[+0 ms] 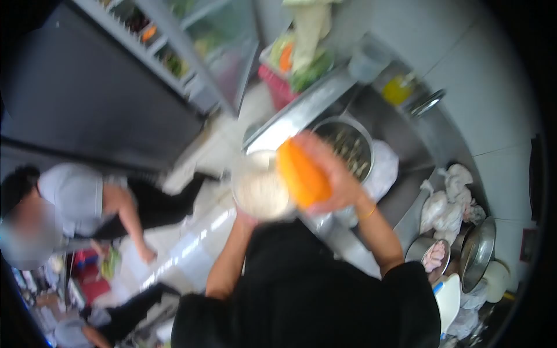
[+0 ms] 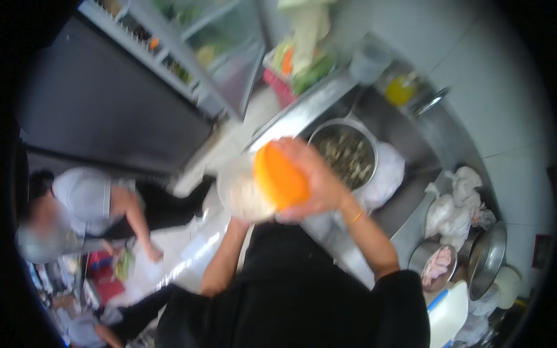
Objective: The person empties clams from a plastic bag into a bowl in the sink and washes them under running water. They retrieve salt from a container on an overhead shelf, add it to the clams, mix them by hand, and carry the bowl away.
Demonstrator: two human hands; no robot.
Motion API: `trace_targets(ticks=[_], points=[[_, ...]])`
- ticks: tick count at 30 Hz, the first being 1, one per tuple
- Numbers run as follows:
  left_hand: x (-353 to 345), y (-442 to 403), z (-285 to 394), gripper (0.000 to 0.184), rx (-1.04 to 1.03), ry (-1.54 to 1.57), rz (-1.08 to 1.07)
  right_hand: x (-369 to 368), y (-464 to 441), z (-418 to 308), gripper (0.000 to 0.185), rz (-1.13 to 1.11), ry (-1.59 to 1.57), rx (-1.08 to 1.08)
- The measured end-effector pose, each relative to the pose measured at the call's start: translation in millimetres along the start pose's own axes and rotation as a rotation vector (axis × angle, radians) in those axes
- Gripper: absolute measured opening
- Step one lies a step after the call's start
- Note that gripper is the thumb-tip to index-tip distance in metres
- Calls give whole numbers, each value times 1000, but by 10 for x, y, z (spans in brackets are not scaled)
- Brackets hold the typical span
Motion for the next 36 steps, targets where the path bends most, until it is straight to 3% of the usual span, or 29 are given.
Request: trace_targets(ticks=[1, 3, 9, 10, 13, 14, 17, 18, 20, 23, 25, 26, 29, 32, 36], points=[[-272, -41, -113, 78, 31, 171, 48, -37, -14, -122, 118, -72, 127, -34], [-690, -54, -283, 80, 47, 14, 10, -86, -43, -194, 112, -144, 316, -103], [-1594, -378, -320, 82, 65, -246, -178, 647, -122, -151, 110, 31, 391, -237], [-1648, -431, -221, 87, -65, -230, -163, 741, -92, -178, 109, 91, 424, -247], [-2474, -374, 133, 99, -439, -640, -358, 1185, -145, -25, 104, 290, 177, -226], [-2692, -391, 219, 116, -502, -721, -469, 1331, -261, -171, 95, 282, 29, -265], [-3398, -120, 386, 122, -1042, -1120, -676, 1308, -447, -78, 88, 254, -662, -604], [-3494, -79, 428, 122, -1128, -1229, -673, 1271, -434, -10, 87, 150, -709, -750], [-3639, -8, 528, 121, -1317, -1440, -652, 1389, -589, -146, 91, 126, -543, -761], [-3335, -459, 708, 122, -772, -863, -652, 1563, -754, -278, 110, 39, -122, -635], [-3202, -634, 761, 112, -556, -623, -625, 1621, -837, -390, 117, -3, 252, -523], [-3120, -721, 740, 108, -454, -517, -636, 1567, -946, -571, 124, 47, 403, -310], [-3010, -756, 726, 101, -514, -549, -595, 1385, -1160, -538, 121, 37, 411, -302], [-3235, -658, 940, 114, -777, -728, -681, 1414, -1259, -541, 113, 161, 370, -281], [-3493, -701, 1104, 118, -926, -832, -693, 1580, -1313, -636, 99, 428, 348, -347]])
Point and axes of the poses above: each hand's wrist, its own y-axis away from the middle knuckle, its own x-axis out of the back of the hand, z = x × y, the point moved 10 cm from there along -y, towards the middle knuckle, and after that the axes turned 5 degrees about y, right-handed, at the moved point
